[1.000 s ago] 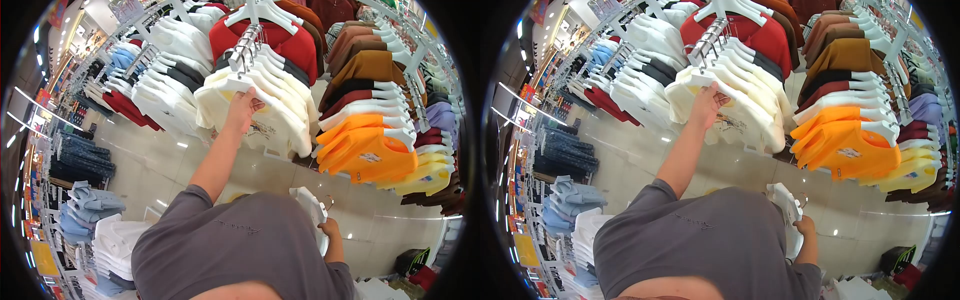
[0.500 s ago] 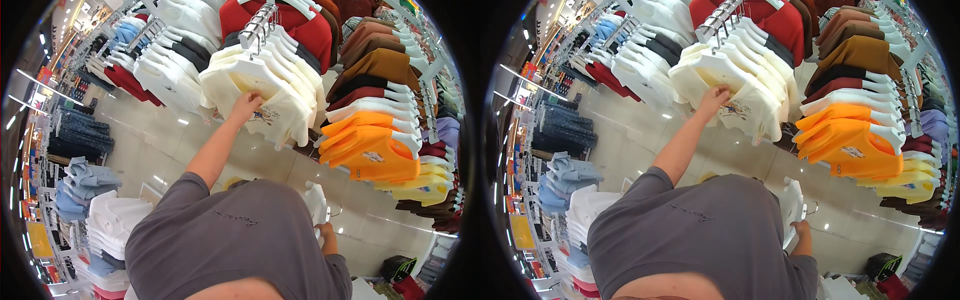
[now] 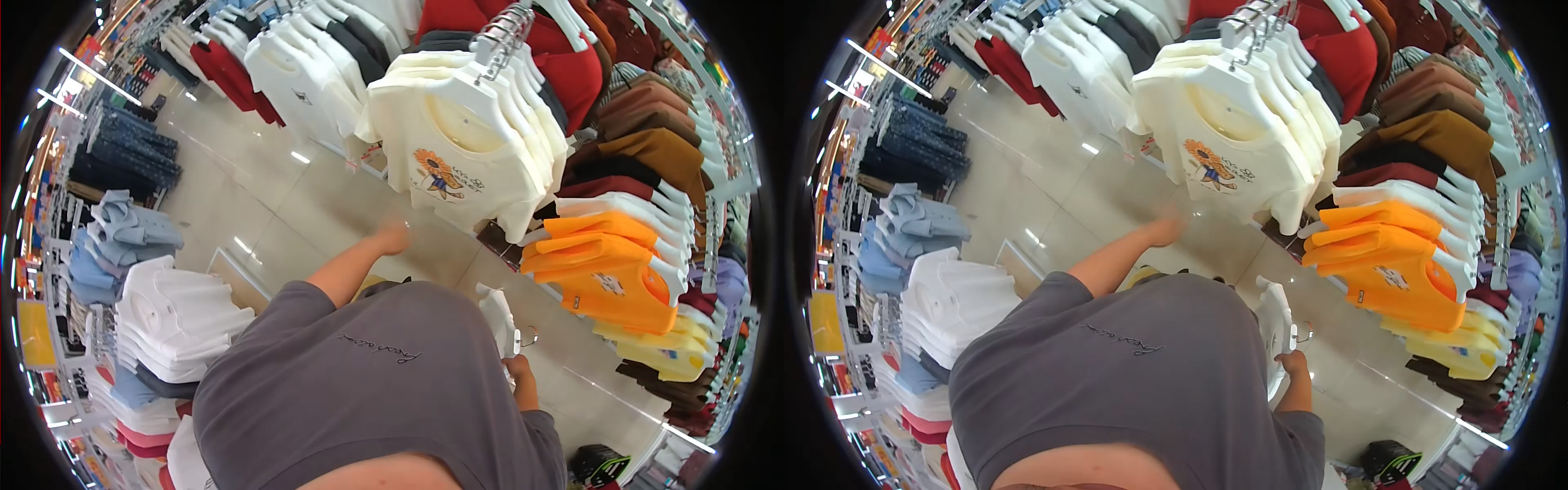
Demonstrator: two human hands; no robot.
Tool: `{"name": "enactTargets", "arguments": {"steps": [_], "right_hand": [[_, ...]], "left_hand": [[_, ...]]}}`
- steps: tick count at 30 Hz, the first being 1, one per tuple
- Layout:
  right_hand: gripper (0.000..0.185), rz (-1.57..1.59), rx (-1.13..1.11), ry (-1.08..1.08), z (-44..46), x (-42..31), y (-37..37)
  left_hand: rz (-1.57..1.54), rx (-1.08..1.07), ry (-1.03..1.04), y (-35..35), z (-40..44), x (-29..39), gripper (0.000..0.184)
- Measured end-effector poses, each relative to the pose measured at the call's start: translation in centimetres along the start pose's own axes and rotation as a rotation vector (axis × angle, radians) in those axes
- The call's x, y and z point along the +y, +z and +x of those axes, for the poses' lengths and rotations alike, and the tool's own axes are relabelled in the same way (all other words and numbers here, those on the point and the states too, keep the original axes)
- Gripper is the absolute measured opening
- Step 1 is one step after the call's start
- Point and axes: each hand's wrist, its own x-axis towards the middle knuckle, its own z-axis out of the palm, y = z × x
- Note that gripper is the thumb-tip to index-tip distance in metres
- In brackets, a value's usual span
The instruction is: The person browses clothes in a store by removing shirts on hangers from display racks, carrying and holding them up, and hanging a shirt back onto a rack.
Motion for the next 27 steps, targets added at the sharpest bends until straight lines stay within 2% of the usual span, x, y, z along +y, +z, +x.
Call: {"name": "enactTargets", "arguments": {"steps": [1, 2, 4, 6, 8, 9, 11, 15, 17, 20, 25, 27], "right_hand": [[0.047, -0.016, 0.002, -0.003, -0.1, -0.6, -0.3], [0.047, -0.023, 0.006, -0.042, 0.4, -0.6, -0.2], [0.046, -0.038, 0.013, -0.076, 0.6, -1.0, -0.6], [0.044, -0.055, 0.015, -0.115, -0.2, -2.2, -1.0], [0.044, -0.101, 0.015, -0.103, -0.9, -3.2, -1.1], [0.043, -0.131, 0.018, -0.097, -1.1, -3.9, -1.5], [0.043, -0.115, -0.004, -0.051, -0.6, -4.2, -1.3], [0.045, -0.132, 0.043, -0.090, -1.7, -8.1, -1.7], [0.046, -0.266, 0.045, -0.110, -1.6, -10.2, -1.7], [0.047, -0.348, 0.019, -0.197, -2.0, -14.3, -1.6], [0.046, -0.475, -0.056, -0.338, -2.3, -21.2, -0.6], [0.046, -0.633, 0.023, -0.361, -3.1, -24.8, 0.5]], "left_hand": [[-0.106, 0.058, 0.059, 4.5, -1.4, -3.7, 0.053], [-0.121, -0.094, -0.142, 5.4, -3.9, -4.0, 0.054], [-0.043, -0.333, -0.294, 8.2, -7.8, -6.0, 0.049], [-0.216, -0.249, -0.361, 12.2, -11.7, -8.6, 0.049], [-0.600, -0.110, -0.529, 11.7, -16.4, -8.2, 0.052], [-0.623, -0.107, -0.539, 12.7, -17.6, -8.9, 0.052], [-0.638, 0.018, -0.703, 14.8, -19.8, -10.0, 0.050], [-0.710, 0.001, -0.773, 16.2, -20.8, -11.0, 0.049], [-0.581, -0.011, -0.795, 16.2, -20.0, -11.0, 0.045], [-0.644, 0.030, -0.743, 13.5, -20.8, -10.6, 0.045], [-0.709, 0.190, -0.702, 14.0, -21.5, -13.1, 0.043], [-0.740, 0.215, -0.720, 14.6, -21.9, -14.2, 0.042]]}}
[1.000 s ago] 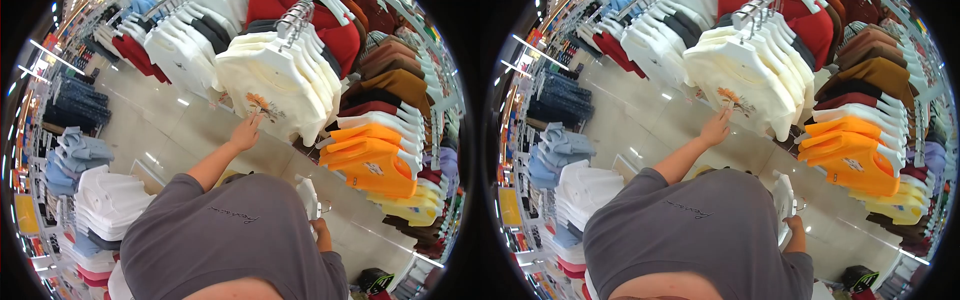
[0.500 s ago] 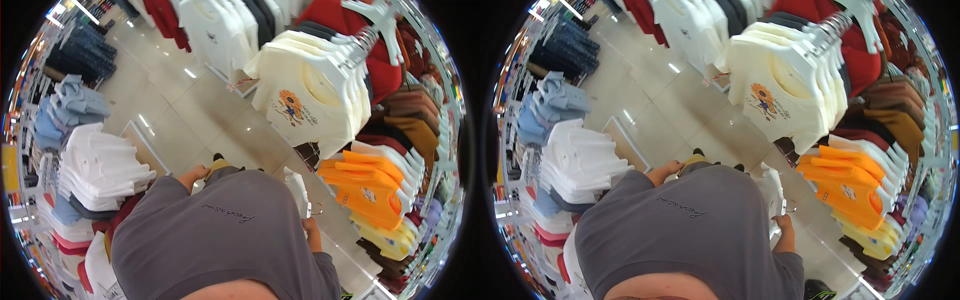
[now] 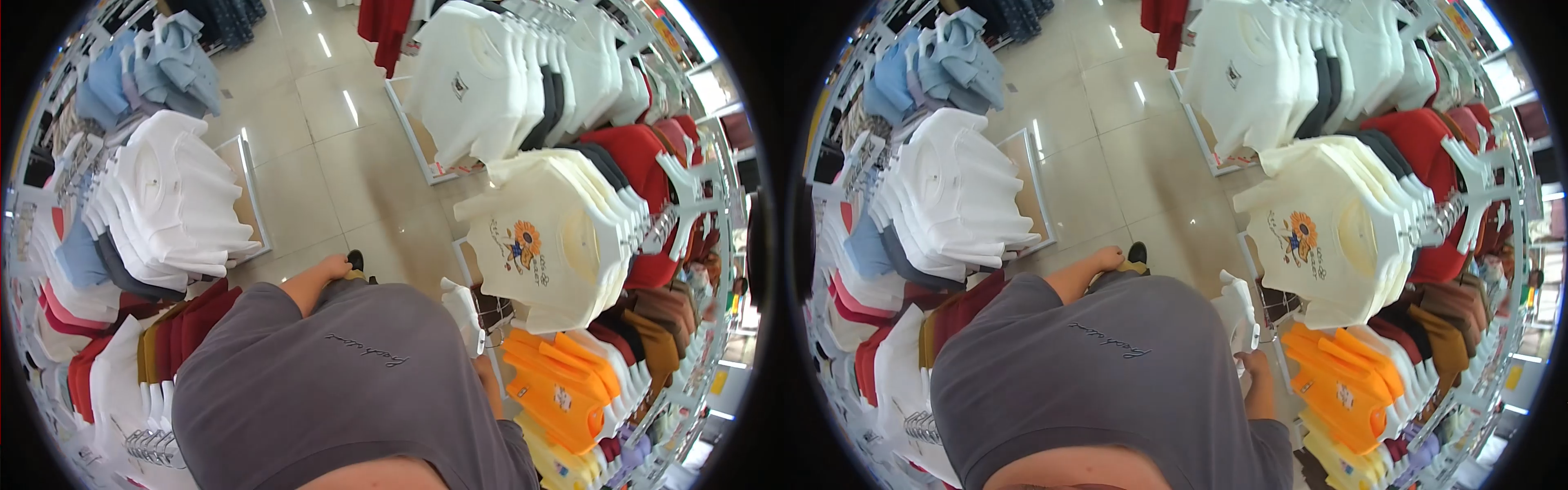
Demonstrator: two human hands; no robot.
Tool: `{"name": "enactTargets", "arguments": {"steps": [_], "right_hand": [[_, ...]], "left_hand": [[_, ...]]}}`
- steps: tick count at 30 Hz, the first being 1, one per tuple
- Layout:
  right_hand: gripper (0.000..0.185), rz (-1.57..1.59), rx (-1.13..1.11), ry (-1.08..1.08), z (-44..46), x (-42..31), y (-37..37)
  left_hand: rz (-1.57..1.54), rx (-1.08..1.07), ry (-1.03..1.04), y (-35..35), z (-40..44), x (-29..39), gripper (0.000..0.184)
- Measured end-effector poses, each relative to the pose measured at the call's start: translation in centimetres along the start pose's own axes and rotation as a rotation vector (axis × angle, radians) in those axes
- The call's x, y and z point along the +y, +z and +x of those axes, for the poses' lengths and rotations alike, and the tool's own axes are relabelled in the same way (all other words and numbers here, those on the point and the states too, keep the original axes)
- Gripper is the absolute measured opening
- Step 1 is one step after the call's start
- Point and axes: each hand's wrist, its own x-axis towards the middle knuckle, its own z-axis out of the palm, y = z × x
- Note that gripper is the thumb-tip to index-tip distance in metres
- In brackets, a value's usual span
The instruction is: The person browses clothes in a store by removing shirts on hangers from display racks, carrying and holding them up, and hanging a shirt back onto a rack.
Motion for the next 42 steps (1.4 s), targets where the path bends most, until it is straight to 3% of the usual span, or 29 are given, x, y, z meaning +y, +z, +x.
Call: {"name": "enactTargets", "arguments": {"steps": [3, 8, 10, 12, 14, 20, 22, 29, 35, 42], "right_hand": [[0.050, 0.087, 0.021, -0.133, 0.6, -5.1, -1.7], [0.052, -0.144, 0.040, -0.285, 4.7, -11.7, -4.6], [0.051, 0.073, 0.085, -0.419, 3.5, -15.8, -6.5], [0.047, 0.082, 0.150, -0.436, 2.3, -19.8, -8.5], [0.041, 0.126, 0.215, -0.440, 1.7, -22.3, -10.2], [0.031, 0.394, 0.237, -0.447, -4.6, -28.6, -16.3], [0.029, 0.541, 0.255, -0.569, -5.4, -29.5, -17.7], [0.029, 0.590, 0.352, -0.623, -10.8, -33.0, -21.5], [0.029, 0.583, 0.371, -0.697, -12.5, -33.9, -22.6], [0.028, 0.588, 0.341, -0.730, -14.6, -35.7, -21.8]], "left_hand": [[-0.025, -0.024, -0.002, -0.5, -0.2, -2.3, 0.043], [-0.067, -0.147, 0.024, -1.0, -0.7, -7.1, 0.049], [-0.070, -0.220, -0.006, -1.8, -0.4, -8.8, 0.051], [-0.068, -0.311, -0.032, -2.7, -0.7, -9.7, 0.053], [-0.287, -0.408, -0.304, -3.9, -2.4, -9.5, 0.055], [-0.361, -0.510, -0.392, -7.8, -5.3, -6.6, 0.059], [-0.329, -0.494, -0.367, -6.9, -4.0, -7.7, 0.058], [-0.288, -0.412, -0.280, -5.1, -2.1, -9.6, 0.044], [-0.013, -0.381, -0.085, -5.0, -1.1, -9.8, 0.049], [0.068, -0.297, -0.057, -6.1, -0.6, -10.0, 0.047]]}}
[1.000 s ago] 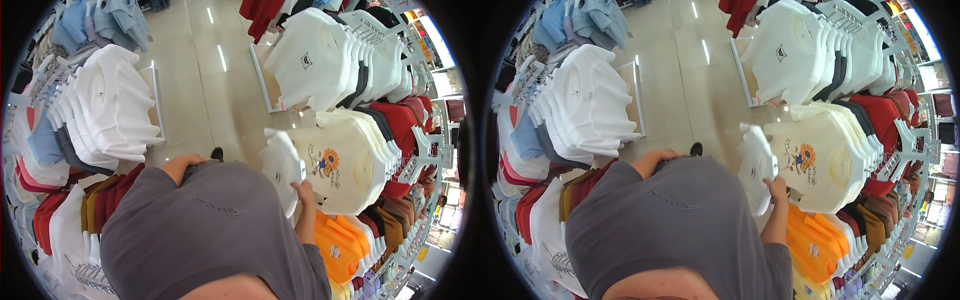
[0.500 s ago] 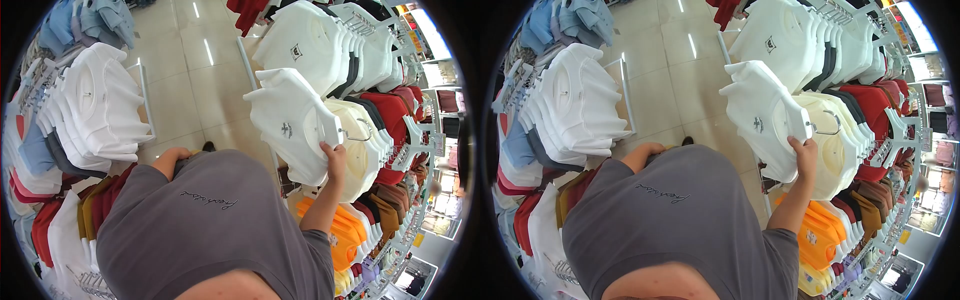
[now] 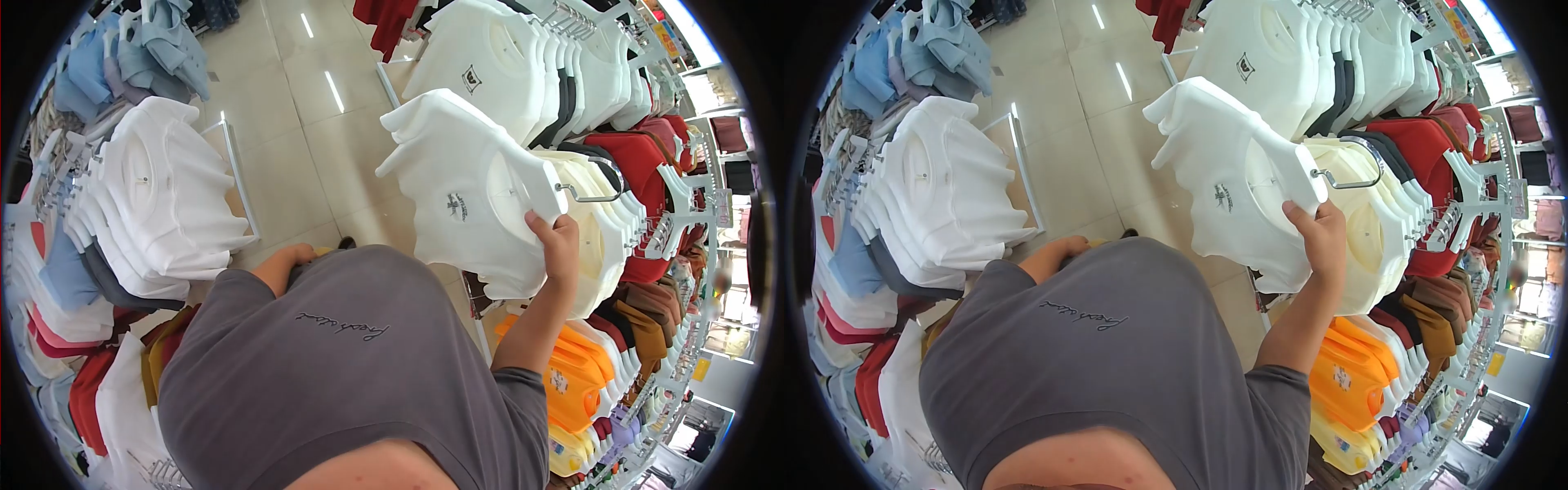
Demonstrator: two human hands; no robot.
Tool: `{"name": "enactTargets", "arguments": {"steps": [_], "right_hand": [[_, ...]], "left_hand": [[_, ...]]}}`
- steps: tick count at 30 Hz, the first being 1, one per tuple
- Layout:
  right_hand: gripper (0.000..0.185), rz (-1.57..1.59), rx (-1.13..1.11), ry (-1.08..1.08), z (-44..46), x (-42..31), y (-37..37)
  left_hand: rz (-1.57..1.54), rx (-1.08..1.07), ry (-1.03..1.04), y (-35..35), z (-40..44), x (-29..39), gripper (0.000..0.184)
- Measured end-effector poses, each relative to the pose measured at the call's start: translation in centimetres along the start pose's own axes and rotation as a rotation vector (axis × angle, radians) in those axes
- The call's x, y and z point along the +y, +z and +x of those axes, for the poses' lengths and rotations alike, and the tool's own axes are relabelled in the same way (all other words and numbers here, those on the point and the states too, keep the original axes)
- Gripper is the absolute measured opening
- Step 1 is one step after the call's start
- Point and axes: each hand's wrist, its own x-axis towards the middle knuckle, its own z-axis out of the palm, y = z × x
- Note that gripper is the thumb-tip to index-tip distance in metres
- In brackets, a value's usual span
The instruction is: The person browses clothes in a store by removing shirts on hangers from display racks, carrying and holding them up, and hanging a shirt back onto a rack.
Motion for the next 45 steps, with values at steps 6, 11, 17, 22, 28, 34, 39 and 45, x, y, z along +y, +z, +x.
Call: {"name": "enactTargets", "arguments": {"steps": [6, 11, 17, 22, 28, 34, 39, 45], "right_hand": [[0.030, 0.024, 0.005, 0.012, 0.0, 0.1, 0.5], [0.032, -0.016, -0.002, 0.033, 0.0, 1.0, -0.3], [0.027, 0.009, 0.012, 0.084, 0.2, 2.0, -1.1], [0.027, 0.075, -0.044, 0.058, 3.1, 2.8, -1.3], [0.032, 0.038, -0.203, 0.052, 9.3, 4.5, -1.1], [0.036, 0.029, -0.266, -0.017, 14.9, 5.0, -1.0], [0.037, -0.126, -0.386, -0.070, 17.4, 5.8, -1.4], [0.035, -0.145, -0.403, -0.180, 18.6, 7.1, -1.9]], "left_hand": [[-0.078, 0.155, -0.012, -1.5, 0.3, -0.6, 0.048], [-0.094, 0.207, -0.029, -0.9, 0.7, -0.6, 0.040], [-0.114, 0.184, -0.019, -0.1, 2.7, -0.5, 0.036], [-0.259, 0.163, -0.055, -1.7, 2.4, 1.5, 0.034], [-1.227, 0.188, -0.092, -10.2, 3.4, 6.7, 0.047], [-1.608, 0.348, 0.578, -28.0, -1.4, 22.9, 0.040], [-1.422, 0.213, 0.928, -37.1, -6.5, 37.8, 0.040], [-1.097, 0.185, 0.924, -38.4, -5.7, 49.9, 0.042]]}}
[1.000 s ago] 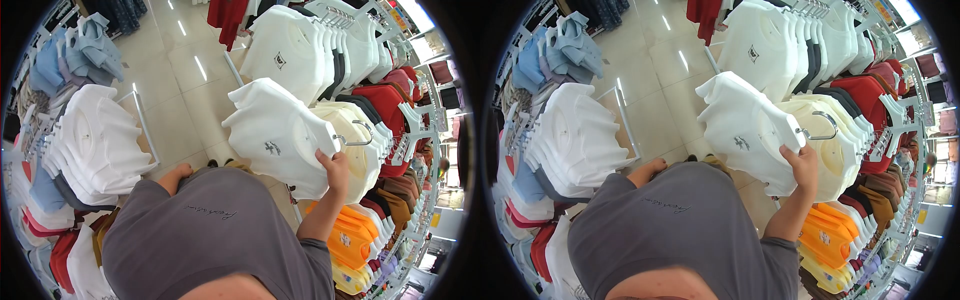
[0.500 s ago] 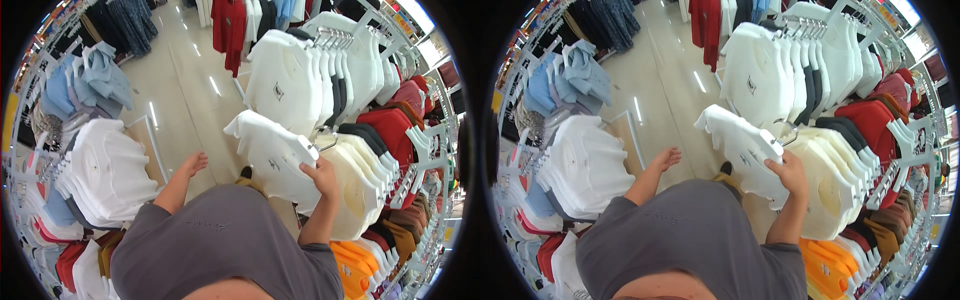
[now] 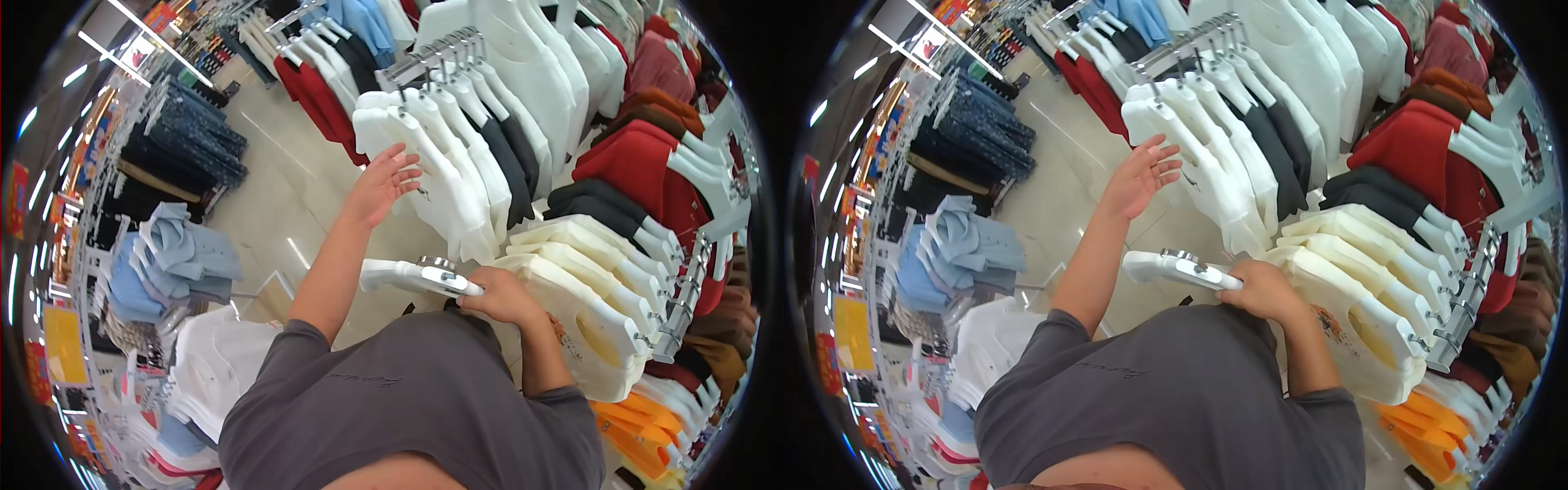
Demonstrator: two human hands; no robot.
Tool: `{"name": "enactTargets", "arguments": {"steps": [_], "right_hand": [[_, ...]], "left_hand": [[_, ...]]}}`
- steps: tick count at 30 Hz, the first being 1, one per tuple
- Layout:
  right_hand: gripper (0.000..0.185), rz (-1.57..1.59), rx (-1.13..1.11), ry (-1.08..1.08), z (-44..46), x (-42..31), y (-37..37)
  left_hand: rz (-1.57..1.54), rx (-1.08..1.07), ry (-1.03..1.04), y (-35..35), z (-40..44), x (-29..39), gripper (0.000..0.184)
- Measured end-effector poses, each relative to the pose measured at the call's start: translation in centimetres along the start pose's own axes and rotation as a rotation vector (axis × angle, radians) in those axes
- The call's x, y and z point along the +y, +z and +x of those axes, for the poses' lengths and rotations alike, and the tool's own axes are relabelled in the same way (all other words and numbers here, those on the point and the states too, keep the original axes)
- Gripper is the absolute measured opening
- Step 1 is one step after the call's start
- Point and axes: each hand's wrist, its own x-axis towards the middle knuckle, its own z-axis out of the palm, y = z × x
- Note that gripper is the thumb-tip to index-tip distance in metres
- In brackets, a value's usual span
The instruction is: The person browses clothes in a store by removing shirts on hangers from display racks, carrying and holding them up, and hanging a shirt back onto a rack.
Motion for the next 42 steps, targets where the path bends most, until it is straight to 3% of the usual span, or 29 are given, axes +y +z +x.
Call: {"name": "enactTargets", "arguments": {"steps": [7, 14, 23, 24, 26, 33, 42], "right_hand": [[0.031, 0.021, -0.037, -0.051, -0.2, 1.7, -0.5], [0.029, 0.137, -0.032, -0.092, -0.3, 1.5, -1.0], [0.029, 0.093, -0.067, -0.113, 2.1, 0.1, -0.1], [0.030, 0.080, -0.066, -0.091, 2.5, -0.3, -0.1], [0.030, 0.059, -0.073, -0.073, 3.5, -1.2, 0.1], [0.035, 0.034, 0.016, 0.044, 8.6, -6.3, -0.5], [0.036, 0.116, 0.342, 0.060, 13.8, -10.0, -4.5]], "left_hand": [[-0.044, -0.017, -0.085, 1.8, 4.8, -1.5, 0.033], [-0.070, 0.115, 0.256, 1.6, 2.5, -0.1, 0.027], [-0.176, 0.369, 0.368, -12.3, -4.2, 1.5, 0.036], [-0.181, 0.378, 0.371, -13.6, -5.1, 1.8, 0.036], [-0.182, 0.595, 0.414, -16.4, -6.6, 2.6, 0.036], [-0.137, 0.772, 0.539, -25.8, -11.5, 5.5, 0.029], [-0.084, 0.922, 0.456, -34.1, -15.7, 3.4, 0.030]]}}
